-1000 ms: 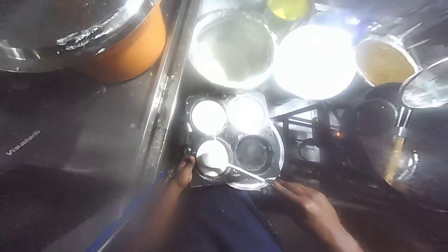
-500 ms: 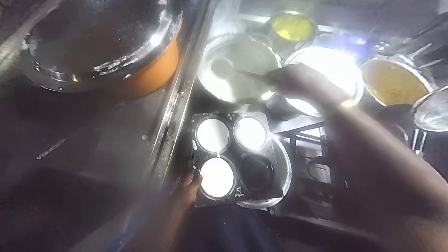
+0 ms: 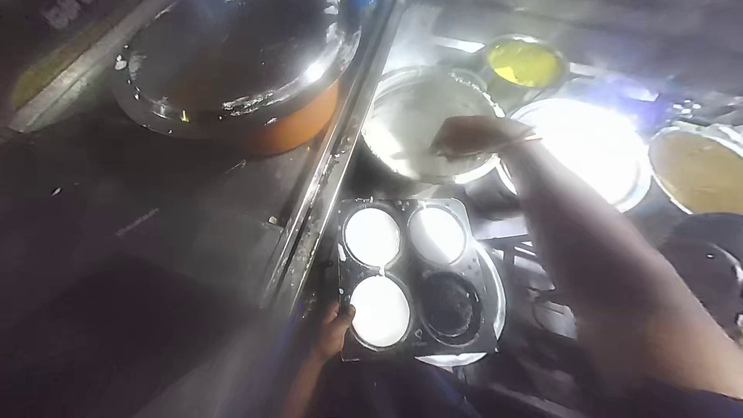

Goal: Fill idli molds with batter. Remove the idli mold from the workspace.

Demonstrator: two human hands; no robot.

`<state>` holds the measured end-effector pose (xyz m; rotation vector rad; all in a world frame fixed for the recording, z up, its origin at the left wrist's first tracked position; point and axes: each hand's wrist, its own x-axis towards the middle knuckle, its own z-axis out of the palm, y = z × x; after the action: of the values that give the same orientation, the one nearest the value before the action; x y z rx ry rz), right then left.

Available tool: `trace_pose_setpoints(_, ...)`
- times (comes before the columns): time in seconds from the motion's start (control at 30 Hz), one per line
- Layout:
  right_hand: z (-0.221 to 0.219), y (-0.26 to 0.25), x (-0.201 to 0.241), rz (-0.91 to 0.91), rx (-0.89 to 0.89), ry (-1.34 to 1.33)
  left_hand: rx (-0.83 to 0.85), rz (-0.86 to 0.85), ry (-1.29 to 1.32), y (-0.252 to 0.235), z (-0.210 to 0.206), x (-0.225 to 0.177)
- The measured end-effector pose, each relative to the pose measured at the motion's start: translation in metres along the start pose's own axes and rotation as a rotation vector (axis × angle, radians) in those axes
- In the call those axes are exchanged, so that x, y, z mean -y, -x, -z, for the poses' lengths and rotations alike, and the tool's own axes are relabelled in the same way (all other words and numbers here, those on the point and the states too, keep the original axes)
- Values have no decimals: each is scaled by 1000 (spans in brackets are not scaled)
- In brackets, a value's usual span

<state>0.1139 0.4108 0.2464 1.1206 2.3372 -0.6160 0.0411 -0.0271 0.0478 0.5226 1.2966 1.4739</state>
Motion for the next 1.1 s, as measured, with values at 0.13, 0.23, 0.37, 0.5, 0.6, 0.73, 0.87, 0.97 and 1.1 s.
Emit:
trace_pose_setpoints(0.13, -5, 51, -50, 14, -122, -440, -4, 8, 20, -5, 4, -4)
trace_pose_setpoints(0.23, -32, 78, -64, -1, -157, -729, -20, 12, -24, -3, 12, -1)
trace_pose_setpoints(0.37, -72, 120, -68, 63, -238, -917, -80, -24, -41, -4, 12, -6)
trace_pose_setpoints(0.5, -128, 199, -79, 57, -364, -701, -69, -24, -19, -7, 13, -9)
trace_pose_setpoints(0.6, -179, 260, -86, 4, -427, -485, -35, -21, -32, -10, 12, -9)
trace_pose_setpoints(0.73, -255, 321, -67, -194, -586, -393, -38, 13, -34, -12, 9, -12)
trace_pose_setpoints(0.87, -306, 353, -50, -178, -831, -165, -52, 55, -39, -12, 5, -17)
trace_pose_setpoints(0.97, -330, 358, -41, -154, -976, -5, -52, 71, -72, -12, 5, -18)
trace_pose_setpoints(1.1, -351, 361, -37, -228, -915, 55, -78, 104, -107, -13, 2, -23)
